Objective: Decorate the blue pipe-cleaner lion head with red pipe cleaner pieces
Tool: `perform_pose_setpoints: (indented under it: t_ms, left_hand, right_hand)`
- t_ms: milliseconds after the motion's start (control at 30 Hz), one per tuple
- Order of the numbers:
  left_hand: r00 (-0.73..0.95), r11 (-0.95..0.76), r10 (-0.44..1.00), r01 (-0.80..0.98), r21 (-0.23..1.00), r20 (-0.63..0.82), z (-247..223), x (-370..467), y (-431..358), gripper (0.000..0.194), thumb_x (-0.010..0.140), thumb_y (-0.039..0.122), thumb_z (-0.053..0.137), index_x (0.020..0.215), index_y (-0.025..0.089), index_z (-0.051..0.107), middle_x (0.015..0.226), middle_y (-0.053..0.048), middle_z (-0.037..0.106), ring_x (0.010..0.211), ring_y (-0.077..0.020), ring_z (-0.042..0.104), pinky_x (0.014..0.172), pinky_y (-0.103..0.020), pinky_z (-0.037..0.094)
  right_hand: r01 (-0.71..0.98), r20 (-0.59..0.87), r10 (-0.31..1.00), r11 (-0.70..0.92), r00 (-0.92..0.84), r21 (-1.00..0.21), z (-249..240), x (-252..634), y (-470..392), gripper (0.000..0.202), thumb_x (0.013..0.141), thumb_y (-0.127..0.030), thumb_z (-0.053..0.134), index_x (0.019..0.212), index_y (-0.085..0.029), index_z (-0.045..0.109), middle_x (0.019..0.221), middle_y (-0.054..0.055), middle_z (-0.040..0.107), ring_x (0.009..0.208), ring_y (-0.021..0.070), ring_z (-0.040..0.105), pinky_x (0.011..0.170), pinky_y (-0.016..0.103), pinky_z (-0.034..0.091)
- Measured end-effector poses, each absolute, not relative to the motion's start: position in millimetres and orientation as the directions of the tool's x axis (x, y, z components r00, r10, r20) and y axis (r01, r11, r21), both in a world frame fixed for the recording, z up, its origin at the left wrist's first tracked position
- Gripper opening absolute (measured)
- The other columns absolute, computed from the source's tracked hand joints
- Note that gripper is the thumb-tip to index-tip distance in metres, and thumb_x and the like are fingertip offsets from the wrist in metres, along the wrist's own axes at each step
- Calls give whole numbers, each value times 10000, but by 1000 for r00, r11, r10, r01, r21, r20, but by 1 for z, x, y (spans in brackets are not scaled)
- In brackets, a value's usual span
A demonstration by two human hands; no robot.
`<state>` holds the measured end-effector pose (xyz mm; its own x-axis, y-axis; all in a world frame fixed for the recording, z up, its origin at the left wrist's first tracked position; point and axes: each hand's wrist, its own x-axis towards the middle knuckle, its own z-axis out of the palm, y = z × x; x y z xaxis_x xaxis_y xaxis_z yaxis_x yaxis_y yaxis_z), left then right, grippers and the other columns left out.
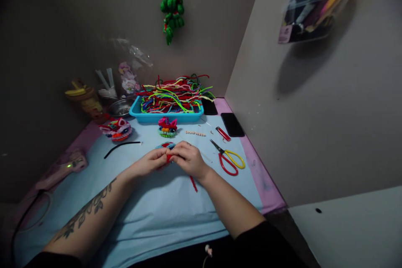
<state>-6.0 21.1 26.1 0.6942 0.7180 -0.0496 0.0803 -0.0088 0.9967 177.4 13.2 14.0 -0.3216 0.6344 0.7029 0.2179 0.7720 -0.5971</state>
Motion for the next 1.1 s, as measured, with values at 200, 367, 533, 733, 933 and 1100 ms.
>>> perform_pose_setpoints:
  t_ms: [200,367,533,733,933,1100]
  left_hand:
    - [684,20,726,94,995,-79,25,-5,21,424,822,588,464,722,177,457,598,38,413,475,-75,320,429,-209,240]
    - [641,67,761,81,994,-103,23,-2,20,449,792,613,491,704,175,443,589,42,416,458,-66,315,416,-204,241]
    - [565,123,819,3,992,-103,21,2,20,443,781,585,535,726,148,486,574,39,448,439,-49,330,406,-187,238]
    - [392,126,917,-115,985,-71,20,1,23,420,697,462,702,915,148,527,700,-2,582,555,-82,495,453,-171,355]
    - [369,285,917,-339,897,-151,19,-1,24,397,645,304,784,945,154,572,731,4,636,606,-73,564,563,-175,445]
    - [357,366,909,-431,825,-216,15,0,25,389,614,288,809,940,137,660,788,-22,660,626,-74,590,627,-192,488]
  right_hand:
    - [251,716,633,775,-296,-580,14,176,12,112,842,-192,567,851,-201,678,773,47,620,732,145,597,673,278,514]
    - [282,725,630,775,-280,-565,12,173,11,135,852,-196,548,858,-203,683,785,51,631,737,147,596,685,286,512]
    - [287,710,680,727,-181,-623,11,173,15,114,844,-233,581,840,-210,692,760,37,622,722,144,590,662,280,507]
    - [299,731,638,766,-242,-569,8,173,20,145,854,-197,567,915,-216,697,773,33,589,732,140,572,675,282,506]
    - [372,747,639,748,-183,-549,4,170,17,226,848,-162,547,1053,-224,621,890,54,591,838,168,574,730,311,509]
    - [454,749,622,748,-228,-484,6,166,12,104,838,-169,546,908,-216,606,839,55,600,843,188,571,764,333,495]
